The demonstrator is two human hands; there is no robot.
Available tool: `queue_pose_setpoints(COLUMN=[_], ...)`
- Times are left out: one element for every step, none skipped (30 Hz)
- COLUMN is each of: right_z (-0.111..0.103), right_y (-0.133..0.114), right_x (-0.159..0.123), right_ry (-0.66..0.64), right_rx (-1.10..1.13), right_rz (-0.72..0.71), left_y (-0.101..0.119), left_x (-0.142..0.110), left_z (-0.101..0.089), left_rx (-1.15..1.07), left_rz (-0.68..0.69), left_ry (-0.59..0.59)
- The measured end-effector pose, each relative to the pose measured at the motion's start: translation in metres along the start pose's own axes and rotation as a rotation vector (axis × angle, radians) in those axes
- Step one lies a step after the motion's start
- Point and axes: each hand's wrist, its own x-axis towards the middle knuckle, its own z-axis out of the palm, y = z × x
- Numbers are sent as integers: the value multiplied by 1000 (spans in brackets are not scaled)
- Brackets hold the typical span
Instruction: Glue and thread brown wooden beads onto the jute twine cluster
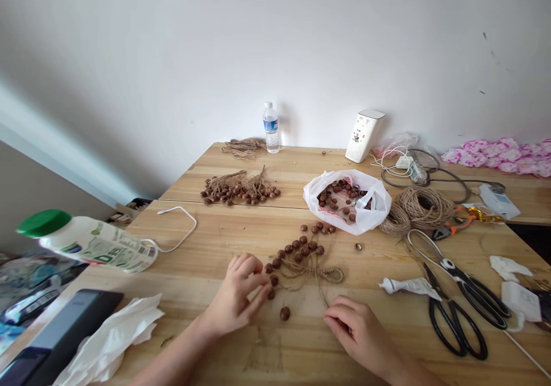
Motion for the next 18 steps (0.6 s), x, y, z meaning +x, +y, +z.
queue_pose_setpoints(right_z=[0, 0, 0, 0, 0, 1, 1, 1, 1, 1, 1, 2, 2, 2, 2, 2, 2, 2], right_y=[0, 0, 0, 1, 1, 1, 2, 2, 2, 3, 3, 3, 3, 4, 4, 4, 4, 4], right_x=[0, 0, -1, -1, -1, -1, -1, -1, -2, -2, -2, -2, -2, -2, -2, -2, -1, -1], right_ry=[-2, -5, -10, -15, -21, -24, -26, -28, -29, -30, -29, -28, -27, -27, -28, -30, -33, -35], right_rx=[2, 4, 3, 2, 2, 2, 1, -1, -4, -7, -11, -14, -15, -15, -13, -11, -8, -6], right_rz=[0, 1, 3, 4, 6, 5, 6, 6, 7, 8, 7, 6, 6, 4, 5, 6, 7, 7], left_y=[-5, -11, -18, -23, -29, -33, -36, -37, -38, -38, -37, -36, -35, -35, -35, -34, -34, -35], left_x=[-1, -1, -1, -1, -1, 0, 0, 1, 2, 3, 3, 4, 4, 5, 5, 5, 5, 5], left_z=[3, 6, 9, 12, 14, 16, 18, 20, 21, 22, 22, 23, 23, 24, 24, 24, 24, 24], left_rx=[8, 15, 14, 12, 10, -8, -27, -39, -46, -47, -41, -34, -27, -21, -17, -16, -18, -24], left_rz=[-56, -110, -142, -160, -169, -153, -143, -138, -135, -138, -143, -148, -150, -150, -148, -144, -136, -126], left_ry=[98, 173, 217, 242, 213, 151, 94, 44, 5, -19, -31, -38, -41, -42, -43, -45, -46, -44])
